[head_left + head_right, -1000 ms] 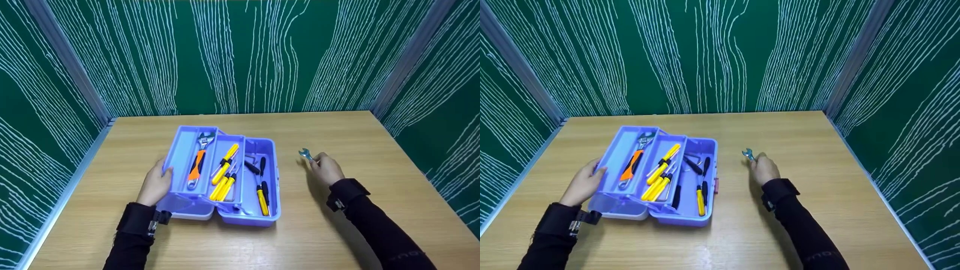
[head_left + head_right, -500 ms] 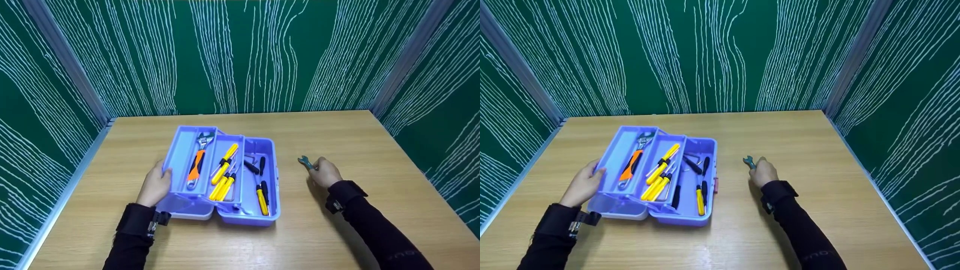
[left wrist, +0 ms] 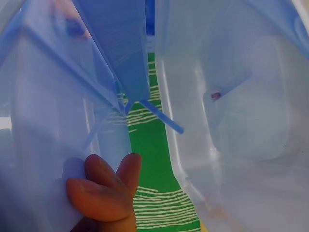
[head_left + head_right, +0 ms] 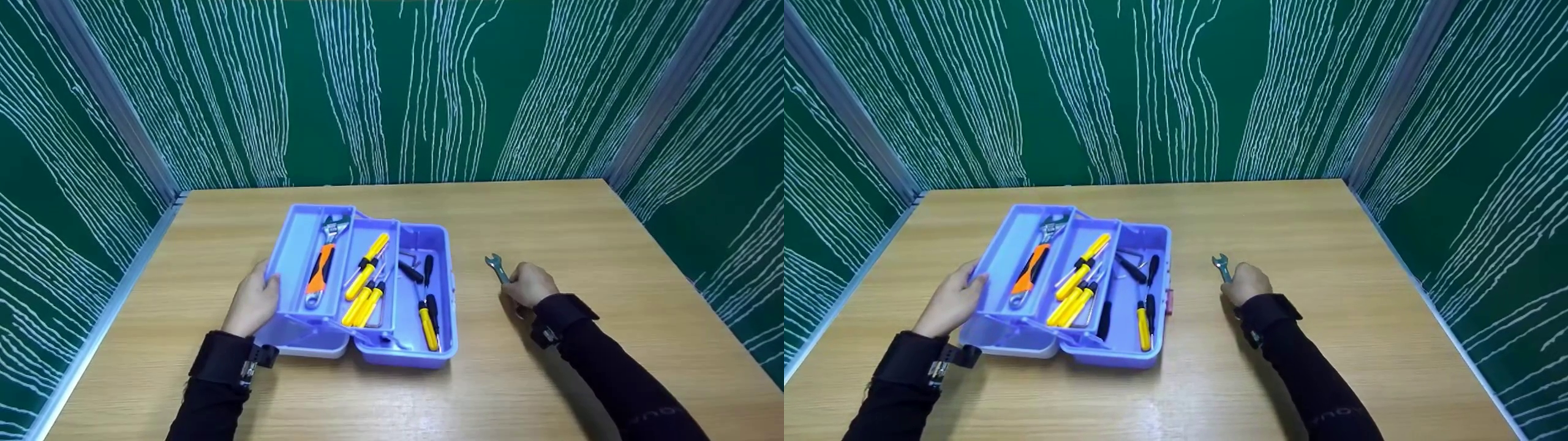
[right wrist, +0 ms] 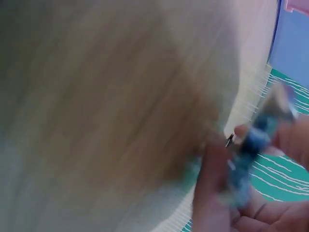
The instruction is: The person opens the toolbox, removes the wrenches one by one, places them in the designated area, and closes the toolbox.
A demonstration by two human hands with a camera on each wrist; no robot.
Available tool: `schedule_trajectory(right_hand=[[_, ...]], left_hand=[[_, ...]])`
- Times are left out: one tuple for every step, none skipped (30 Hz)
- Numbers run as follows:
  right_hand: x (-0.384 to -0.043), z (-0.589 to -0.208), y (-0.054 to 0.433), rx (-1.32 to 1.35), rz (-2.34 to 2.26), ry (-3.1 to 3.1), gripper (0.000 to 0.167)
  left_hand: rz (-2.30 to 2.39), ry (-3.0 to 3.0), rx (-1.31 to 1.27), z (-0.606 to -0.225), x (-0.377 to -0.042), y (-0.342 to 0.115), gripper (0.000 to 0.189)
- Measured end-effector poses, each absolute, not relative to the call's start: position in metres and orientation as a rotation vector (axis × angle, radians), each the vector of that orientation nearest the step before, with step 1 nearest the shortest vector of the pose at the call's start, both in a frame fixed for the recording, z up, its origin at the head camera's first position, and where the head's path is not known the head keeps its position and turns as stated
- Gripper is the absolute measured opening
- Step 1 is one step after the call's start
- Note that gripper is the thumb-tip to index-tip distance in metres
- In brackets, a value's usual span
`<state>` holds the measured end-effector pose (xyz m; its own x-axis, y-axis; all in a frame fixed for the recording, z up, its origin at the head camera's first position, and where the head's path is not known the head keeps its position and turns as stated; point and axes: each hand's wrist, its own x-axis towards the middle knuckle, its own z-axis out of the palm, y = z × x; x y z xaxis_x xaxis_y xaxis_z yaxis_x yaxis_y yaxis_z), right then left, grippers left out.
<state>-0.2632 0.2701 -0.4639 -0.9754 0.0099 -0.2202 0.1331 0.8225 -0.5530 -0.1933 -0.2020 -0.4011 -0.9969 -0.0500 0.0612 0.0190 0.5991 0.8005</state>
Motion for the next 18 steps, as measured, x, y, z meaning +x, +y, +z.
schedule_trajectory(right_hand=[[-0.2635,-0.4639,0.2699,0.112,-0.859,2.789,0.015],[-0.2639,-0.4638,0.2699,0.11,-0.844,2.788,0.016],[-0.2642,-0.4635,0.2699,0.105,-0.83,2.784,0.017],[-0.2645,-0.4632,0.27,0.1,-0.821,2.782,0.017],[-0.2647,-0.4628,0.27,0.094,-0.812,2.782,0.018],[-0.265,-0.4627,0.2703,0.09,-0.802,2.781,0.018],[-0.2654,-0.4623,0.2705,0.085,-0.794,2.78,0.018],[-0.2658,-0.4619,0.2708,0.083,-0.787,2.776,0.019],[-0.2664,-0.4619,0.271,0.083,-0.786,2.769,0.019],[-0.2668,-0.4619,0.2714,0.084,-0.79,2.758,0.02],[-0.2675,-0.462,0.2718,0.091,-0.797,2.743,0.02],[-0.2679,-0.4619,0.2721,0.091,-0.804,2.727,0.021],[-0.2686,-0.462,0.2724,0.101,-0.813,2.711,0.021],[-0.269,-0.4619,0.2725,0.098,-0.819,2.703,0.021],[-0.2694,-0.4614,0.2722,0.095,-0.817,2.704,0.021],[-0.2692,-0.4597,0.2717,0.083,-0.814,2.716,0.021],[-0.2693,-0.458,0.2708,0.072,-0.805,2.74,0.022],[-0.2688,-0.4555,0.2691,0.046,-0.802,2.772,0.022]], left_hand=[[-1.375,-2.744,0.028,-0.401,-0.1936,-0.2021,0.049],[-1.379,-2.748,0.03,-0.401,-0.1939,-0.2024,0.049],[-1.38,-2.75,0.03,-0.4008,-0.194,-0.2023,0.049],[-1.383,-2.751,0.029,-0.4008,-0.1942,-0.2024,0.049],[-1.383,-2.753,0.027,-0.4007,-0.1944,-0.2025,0.049],[-1.381,-2.756,0.023,-0.4007,-0.1946,-0.2028,0.049],[-1.38,-2.758,0.02,-0.4007,-0.1947,-0.2029,0.049],[-1.379,-2.761,0.017,-0.4004,-0.1946,-0.2031,0.049],[-1.372,-2.763,0.01,-0.4,-0.1944,-0.2031,0.049],[-1.369,-2.764,0.006,-0.3998,-0.1941,-0.2032,0.049],[-1.365,-2.765,0.004,-0.3997,-0.1939,-0.2032,0.049],[-1.362,-2.765,0.004,-0.3994,-0.1936,-0.2031,0.048],[-1.361,-2.767,0.004,-0.3992,-0.1934,-0.203,0.048],[-1.361,-2.767,0.003,-0.399,-0.1933,-0.2029,0.048],[-1.36,-2.766,0.003,-0.399,-0.1933,-0.2028,0.048],[-1.368,-2.767,0.008,-0.3989,-0.1936,-0.2027,0.048],[-1.375,-2.768,0.01,-0.3988,-0.1941,-0.2026,0.048],[-1.381,-2.77,0.014,-0.3984,-0.1942,-0.2025,0.048]])
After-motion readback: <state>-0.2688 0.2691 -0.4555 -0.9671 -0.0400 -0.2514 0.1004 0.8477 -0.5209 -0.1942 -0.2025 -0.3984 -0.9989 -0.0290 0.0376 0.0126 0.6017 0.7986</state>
